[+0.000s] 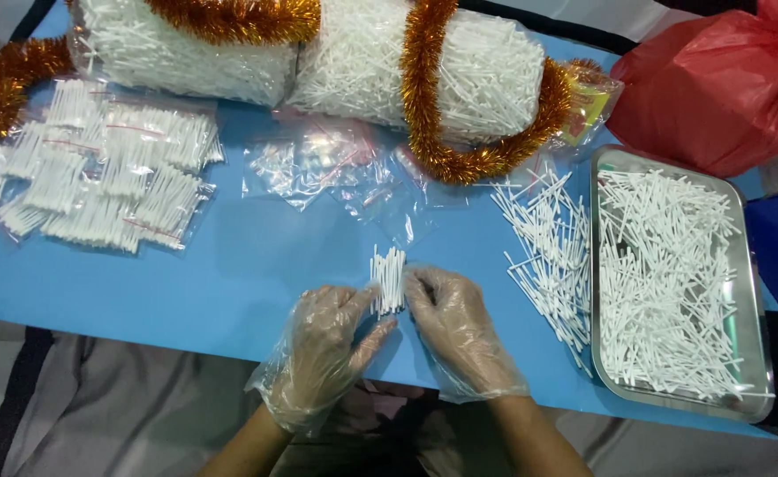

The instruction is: Sorting and counting cotton swabs from a metal tray into organized groups on a work surface

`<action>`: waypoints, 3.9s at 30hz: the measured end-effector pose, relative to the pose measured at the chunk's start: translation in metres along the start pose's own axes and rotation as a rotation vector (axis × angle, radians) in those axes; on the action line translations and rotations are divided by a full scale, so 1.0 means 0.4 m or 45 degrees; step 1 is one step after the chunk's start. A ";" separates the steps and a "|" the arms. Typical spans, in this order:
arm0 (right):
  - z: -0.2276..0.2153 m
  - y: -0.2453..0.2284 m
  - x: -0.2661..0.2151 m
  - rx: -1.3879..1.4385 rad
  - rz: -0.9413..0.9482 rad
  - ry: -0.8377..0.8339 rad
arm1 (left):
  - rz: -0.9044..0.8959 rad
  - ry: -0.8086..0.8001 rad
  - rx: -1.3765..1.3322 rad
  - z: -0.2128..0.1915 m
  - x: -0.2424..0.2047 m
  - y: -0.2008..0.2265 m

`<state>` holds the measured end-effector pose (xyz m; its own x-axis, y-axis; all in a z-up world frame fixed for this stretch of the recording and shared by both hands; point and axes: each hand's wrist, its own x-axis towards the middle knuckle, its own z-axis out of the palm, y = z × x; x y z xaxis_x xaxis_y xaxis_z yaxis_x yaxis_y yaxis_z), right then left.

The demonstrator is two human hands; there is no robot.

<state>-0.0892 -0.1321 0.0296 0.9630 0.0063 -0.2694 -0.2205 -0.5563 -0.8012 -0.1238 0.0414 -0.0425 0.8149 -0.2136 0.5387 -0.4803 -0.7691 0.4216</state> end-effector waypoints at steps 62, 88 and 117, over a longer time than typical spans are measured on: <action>-0.010 0.079 0.287 0.705 -0.381 0.302 | -0.072 0.159 -1.181 0.140 0.414 -0.152; -0.082 0.004 0.211 0.105 -0.631 0.371 | 0.647 -0.150 0.181 0.133 0.374 -0.139; -0.125 -0.002 0.210 0.337 -0.603 0.290 | 0.378 -0.355 0.212 0.121 0.389 -0.137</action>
<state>-0.0003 -0.1726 0.0344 0.9686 0.0083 0.2486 0.2388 -0.3096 -0.9204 0.0451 0.0212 -0.0171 0.7166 -0.5769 0.3920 -0.6668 -0.7315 0.1425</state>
